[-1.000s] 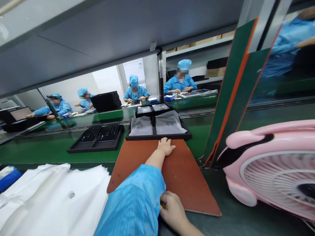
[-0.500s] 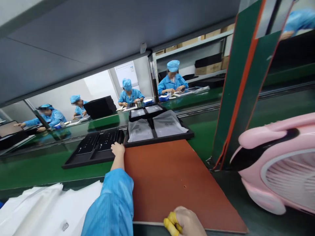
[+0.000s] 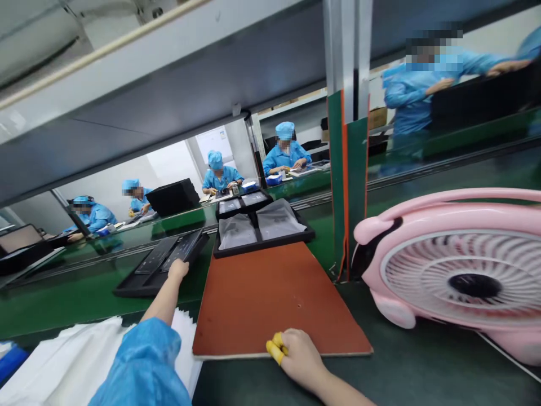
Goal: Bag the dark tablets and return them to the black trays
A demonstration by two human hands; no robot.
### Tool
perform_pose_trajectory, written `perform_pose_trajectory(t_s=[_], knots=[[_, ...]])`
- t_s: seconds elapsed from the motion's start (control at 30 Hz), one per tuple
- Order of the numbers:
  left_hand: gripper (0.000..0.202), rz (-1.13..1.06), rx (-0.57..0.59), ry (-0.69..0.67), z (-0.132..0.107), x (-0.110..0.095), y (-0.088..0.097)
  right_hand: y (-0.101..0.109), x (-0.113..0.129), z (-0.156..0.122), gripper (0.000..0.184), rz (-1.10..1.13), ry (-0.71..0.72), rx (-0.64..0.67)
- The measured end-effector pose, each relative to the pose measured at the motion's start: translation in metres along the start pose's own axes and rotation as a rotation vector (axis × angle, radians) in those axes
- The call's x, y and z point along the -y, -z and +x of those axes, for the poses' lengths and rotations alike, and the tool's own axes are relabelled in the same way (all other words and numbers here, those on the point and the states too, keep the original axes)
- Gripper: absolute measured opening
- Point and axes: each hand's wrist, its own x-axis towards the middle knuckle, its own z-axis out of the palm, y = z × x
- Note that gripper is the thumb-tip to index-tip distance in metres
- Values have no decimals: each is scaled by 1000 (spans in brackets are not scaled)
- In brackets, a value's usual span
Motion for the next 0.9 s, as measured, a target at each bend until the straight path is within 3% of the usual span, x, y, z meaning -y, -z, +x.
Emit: perform_pose_trajectory(t_s=[0.07, 0.17, 0.33, 0.43, 0.6, 0.7, 0.73, 0.83, 0.9], knots=[[5, -16, 38, 3, -24, 9, 24, 1, 3, 0, 33, 40, 4, -27], [8, -43, 87, -36, -66, 16, 54, 4, 5, -2, 29, 327, -35, -77], [15, -84, 226, -134, -131, 11, 86, 10, 11, -5, 18, 762, -140, -64], [13, -88, 344, -263, -168, 4, 84, 5, 33, -7, 24, 1027, -197, 4], [11, -121, 456, -399, -224, 6, 50, -31, 96, -14, 41, 1456, -330, 178], [4, -188, 342, -309, -226, 35, 42, -49, 116, -13, 29, 1644, -499, 144], [15, -210, 270, -255, -221, 51, 43, -52, 117, -11, 23, 1680, -550, 110], [42, -127, -10, -24, -202, 107, 45, -48, 107, -3, 12, 1708, -630, 4], [39, -21, -106, 117, -194, 143, 39, -39, 93, 2, 12, 1692, -647, -57]])
